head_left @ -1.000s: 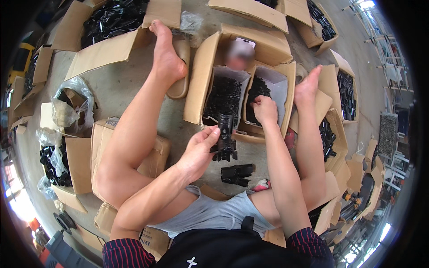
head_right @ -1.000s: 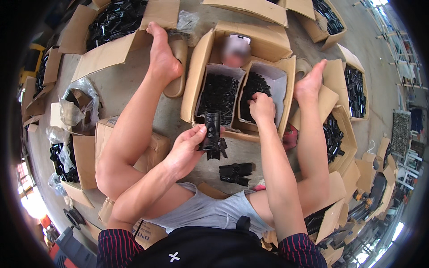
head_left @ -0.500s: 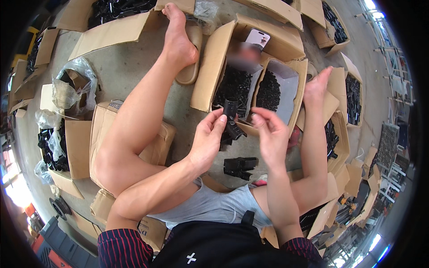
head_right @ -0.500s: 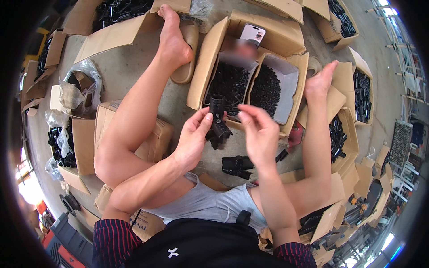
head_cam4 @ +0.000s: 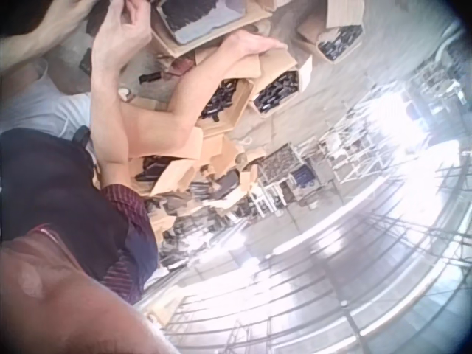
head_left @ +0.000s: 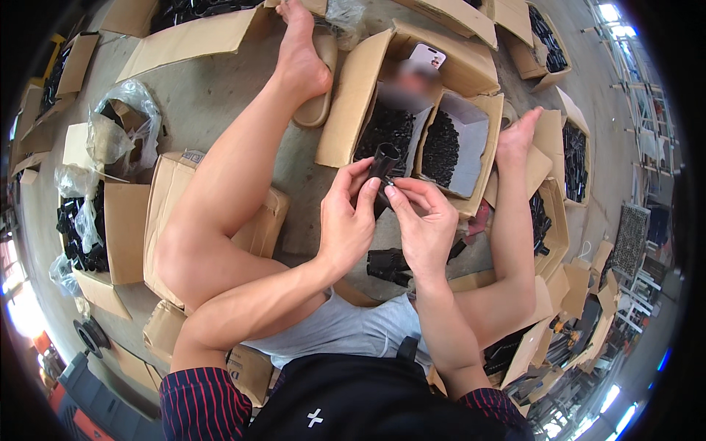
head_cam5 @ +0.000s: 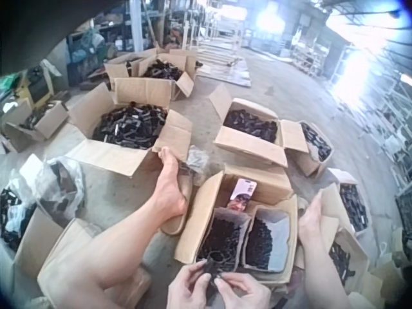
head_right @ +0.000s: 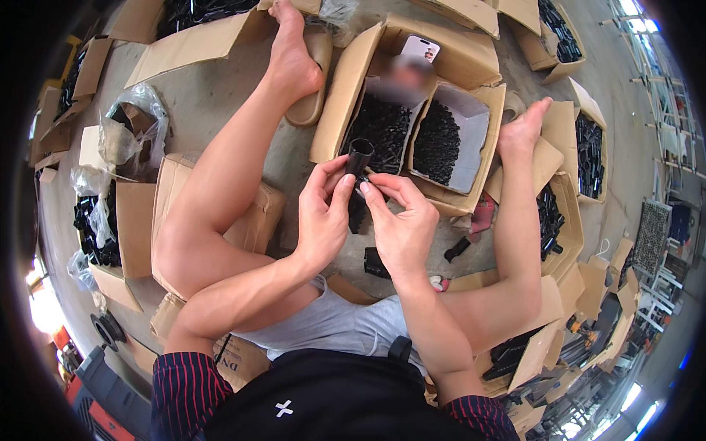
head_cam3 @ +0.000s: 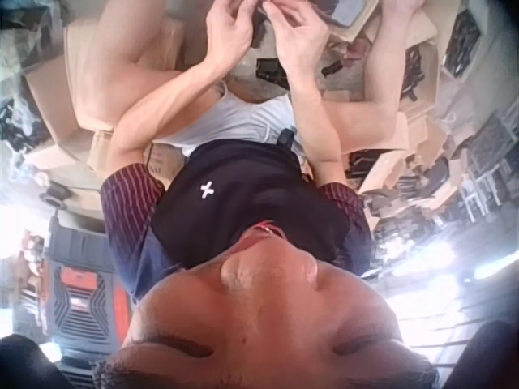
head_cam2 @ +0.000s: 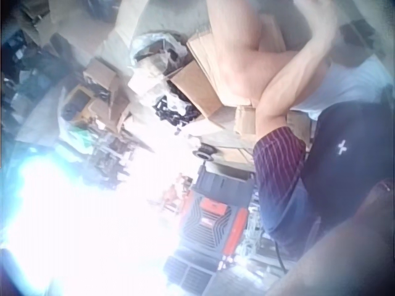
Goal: The person assembles small black metal components by hand while sitting on the floor surrounded by boxes, picking small pins from a container and inserting them into the joints of larger metal pieces.
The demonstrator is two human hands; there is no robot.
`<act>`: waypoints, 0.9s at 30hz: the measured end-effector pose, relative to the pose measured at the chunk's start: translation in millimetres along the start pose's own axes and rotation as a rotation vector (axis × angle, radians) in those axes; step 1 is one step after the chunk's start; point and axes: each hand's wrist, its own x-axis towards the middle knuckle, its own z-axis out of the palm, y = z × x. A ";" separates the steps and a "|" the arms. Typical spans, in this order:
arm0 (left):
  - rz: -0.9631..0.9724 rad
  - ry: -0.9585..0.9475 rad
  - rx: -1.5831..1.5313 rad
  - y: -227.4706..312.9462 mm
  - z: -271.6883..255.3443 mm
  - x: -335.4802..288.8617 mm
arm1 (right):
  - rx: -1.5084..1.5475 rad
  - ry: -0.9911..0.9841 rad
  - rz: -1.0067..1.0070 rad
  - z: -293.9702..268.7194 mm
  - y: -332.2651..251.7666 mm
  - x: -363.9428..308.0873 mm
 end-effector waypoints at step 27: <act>0.020 -0.009 0.045 19.1 -1.1 -2.6 | -0.366 0.144 -0.317 5.2 0.9 -6.5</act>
